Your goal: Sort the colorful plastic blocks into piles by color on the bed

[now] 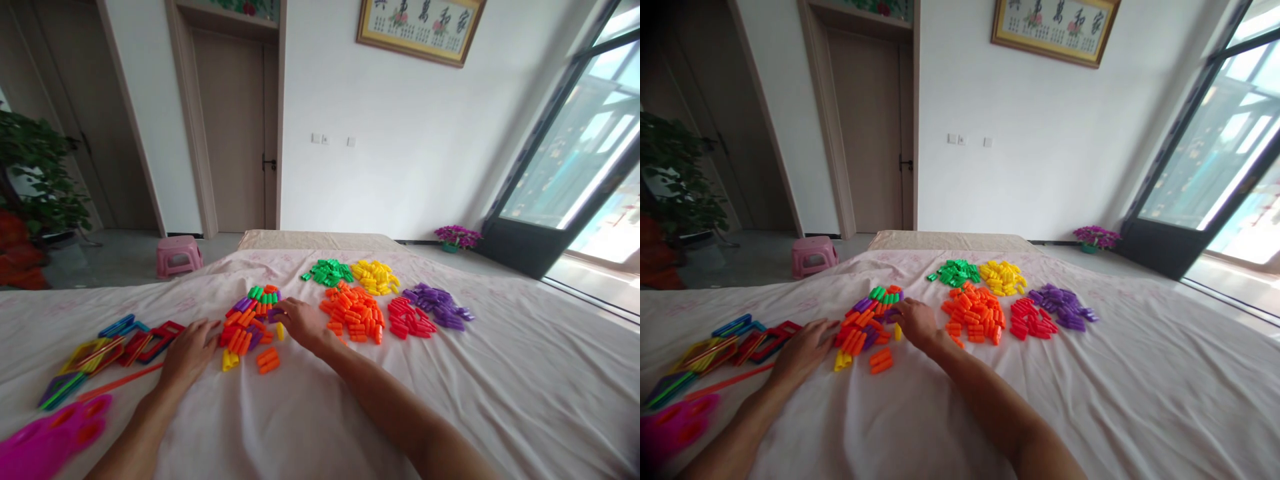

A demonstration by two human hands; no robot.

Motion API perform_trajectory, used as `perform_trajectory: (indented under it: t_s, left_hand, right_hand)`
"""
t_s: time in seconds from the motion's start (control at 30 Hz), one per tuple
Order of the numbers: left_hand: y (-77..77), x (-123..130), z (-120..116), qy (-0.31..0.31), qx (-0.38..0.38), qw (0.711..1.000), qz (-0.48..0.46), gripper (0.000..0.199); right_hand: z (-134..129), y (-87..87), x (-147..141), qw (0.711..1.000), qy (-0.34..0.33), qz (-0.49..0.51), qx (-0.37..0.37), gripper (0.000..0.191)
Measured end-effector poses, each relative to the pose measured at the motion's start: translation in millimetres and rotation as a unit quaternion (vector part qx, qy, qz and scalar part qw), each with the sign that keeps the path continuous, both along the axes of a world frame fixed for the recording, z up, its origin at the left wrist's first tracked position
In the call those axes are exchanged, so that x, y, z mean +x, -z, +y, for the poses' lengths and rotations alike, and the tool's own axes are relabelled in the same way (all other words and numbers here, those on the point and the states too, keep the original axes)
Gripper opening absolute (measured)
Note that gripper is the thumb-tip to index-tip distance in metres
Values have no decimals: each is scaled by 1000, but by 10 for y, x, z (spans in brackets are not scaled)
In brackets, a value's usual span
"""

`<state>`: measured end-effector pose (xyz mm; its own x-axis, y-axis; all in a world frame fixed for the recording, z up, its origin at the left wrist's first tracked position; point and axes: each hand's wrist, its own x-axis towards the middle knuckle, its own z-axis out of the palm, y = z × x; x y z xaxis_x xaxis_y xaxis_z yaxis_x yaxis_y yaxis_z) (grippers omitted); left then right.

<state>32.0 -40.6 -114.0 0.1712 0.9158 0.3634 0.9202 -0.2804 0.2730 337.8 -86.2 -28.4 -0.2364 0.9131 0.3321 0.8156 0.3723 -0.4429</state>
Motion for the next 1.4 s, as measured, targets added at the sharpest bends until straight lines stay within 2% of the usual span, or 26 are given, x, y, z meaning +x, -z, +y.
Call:
perform_trajectory:
  t_s: [0.13,0.27,0.4,0.5,0.57,0.67,0.73,0.8,0.87,1.0,1.07,1.13,1.23,1.4]
  left_hand:
    - [35,-38,43,11,-3,1000,-1,50]
    - [70,-52,63,11,1,1000,2,52]
    - [67,-43,60,3,2,1000,7,52]
    - [50,-38,56,-2,-1,1000,7,50]
    - [44,-38,56,-1,-4,1000,10,51]
    - [50,-42,62,-2,-8,1000,14,52]
    - [56,-43,65,0,-6,1000,13,53]
    - [55,-41,63,2,-2,1000,12,53]
    - [43,-34,54,4,-4,1000,12,53]
    - [4,-18,28,4,-9,1000,12,50]
    - [-8,-12,15,4,-7,1000,13,49]
    - [-13,-9,5,5,-7,1000,11,49]
    - [-12,-6,-4,2,-11,1000,7,50]
    - [-13,-3,-11,2,-5,1000,2,49]
  right_hand:
    - [-126,-122,478,991,56,109,61,19]
    - [-264,-266,1212,967,180,147,109,23]
    - [-394,-289,2058,923,352,118,100,29]
    - [-522,-245,2680,884,453,85,79,31]
    - [-625,-219,3047,863,498,50,69,32]
    - [-754,-209,3430,828,557,36,43,33]
    - [-778,-219,3508,817,571,48,64,34]
    - [-734,-234,3409,830,545,68,101,35]
    - [-638,-250,3131,859,487,91,125,35]
    - [-455,-267,2200,930,322,122,124,32]
    - [-428,-254,1680,963,218,106,115,28]
    - [-436,-218,1205,989,108,68,75,26]
    - [-450,-130,646,999,33,25,-24,27]
    - [-380,-53,117,996,25,-47,-68,37]
